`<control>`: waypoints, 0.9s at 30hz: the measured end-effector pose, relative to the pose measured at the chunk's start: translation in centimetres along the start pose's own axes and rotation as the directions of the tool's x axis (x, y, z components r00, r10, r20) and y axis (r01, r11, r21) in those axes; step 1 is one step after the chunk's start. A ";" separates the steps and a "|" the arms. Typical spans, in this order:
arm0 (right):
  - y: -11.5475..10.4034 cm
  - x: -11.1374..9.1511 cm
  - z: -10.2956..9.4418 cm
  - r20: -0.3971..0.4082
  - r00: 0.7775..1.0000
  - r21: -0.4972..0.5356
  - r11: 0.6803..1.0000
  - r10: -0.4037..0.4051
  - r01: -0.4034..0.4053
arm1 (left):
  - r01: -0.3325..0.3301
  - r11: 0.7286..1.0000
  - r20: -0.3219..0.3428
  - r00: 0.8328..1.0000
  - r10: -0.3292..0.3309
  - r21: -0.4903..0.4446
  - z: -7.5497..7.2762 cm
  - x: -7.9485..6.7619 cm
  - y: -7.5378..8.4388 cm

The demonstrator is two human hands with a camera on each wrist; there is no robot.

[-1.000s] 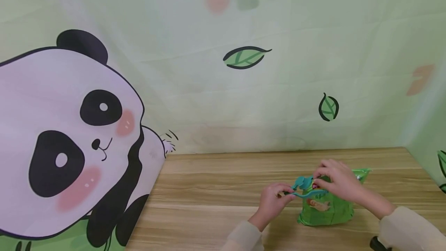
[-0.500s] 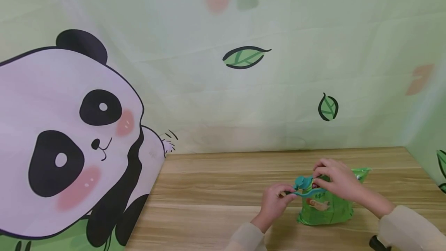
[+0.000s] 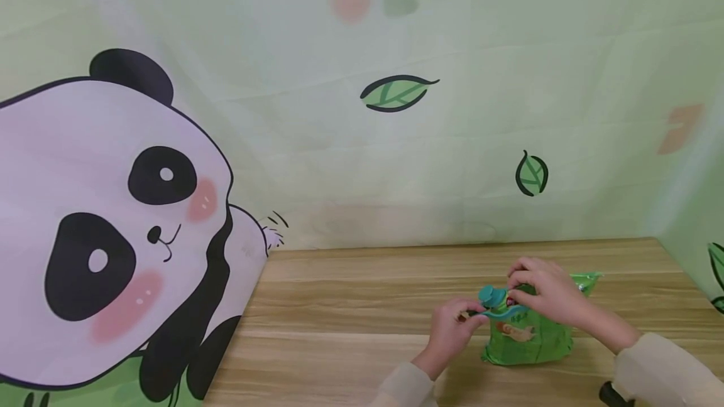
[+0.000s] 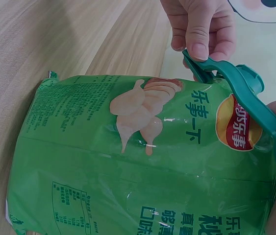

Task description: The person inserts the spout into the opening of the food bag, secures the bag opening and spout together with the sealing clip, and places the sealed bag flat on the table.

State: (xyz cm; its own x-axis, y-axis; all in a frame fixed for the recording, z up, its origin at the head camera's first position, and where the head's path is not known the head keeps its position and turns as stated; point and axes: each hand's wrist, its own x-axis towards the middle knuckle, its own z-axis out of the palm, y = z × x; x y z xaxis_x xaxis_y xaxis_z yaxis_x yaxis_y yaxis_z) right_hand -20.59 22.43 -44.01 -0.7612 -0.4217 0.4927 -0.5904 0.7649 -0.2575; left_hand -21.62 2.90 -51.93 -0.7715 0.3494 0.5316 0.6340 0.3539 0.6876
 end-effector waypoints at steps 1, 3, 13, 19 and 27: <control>0.0 0.0 0.0 0.000 1.000 0.001 1.000 0.001 -0.001 | -0.002 1.000 -0.003 1.000 0.002 0.000 0.0 0.0 0.0; 0.0 0.0 0.0 0.002 1.000 0.003 1.000 0.003 -0.003 | -0.010 1.000 -0.010 1.000 0.010 0.003 0.0 0.0 0.0; -0.1 0.0 -0.1 0.012 1.000 0.002 1.000 0.015 -0.015 | -0.012 1.000 -0.008 1.000 0.012 0.013 0.1 -0.1 0.1; -0.2 0.0 -0.3 0.024 0.999 0.016 1.000 0.024 -0.024 | -0.025 1.000 -0.011 1.000 0.025 0.004 -0.1 0.0 0.3; -0.2 0.0 -0.1 0.021 0.999 0.010 1.000 0.027 -0.027 | 0.041 0.998 -0.001 0.999 -0.041 -0.043 0.0 0.0 0.5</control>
State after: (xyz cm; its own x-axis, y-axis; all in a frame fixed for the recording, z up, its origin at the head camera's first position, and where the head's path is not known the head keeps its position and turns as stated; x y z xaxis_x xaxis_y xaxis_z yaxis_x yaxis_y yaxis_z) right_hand -20.50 22.34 -43.88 -0.7825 -0.4111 0.4677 -0.5721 0.7712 -0.2792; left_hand -21.26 3.04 -51.54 -0.7969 0.3335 0.5038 0.5993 0.3304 0.7292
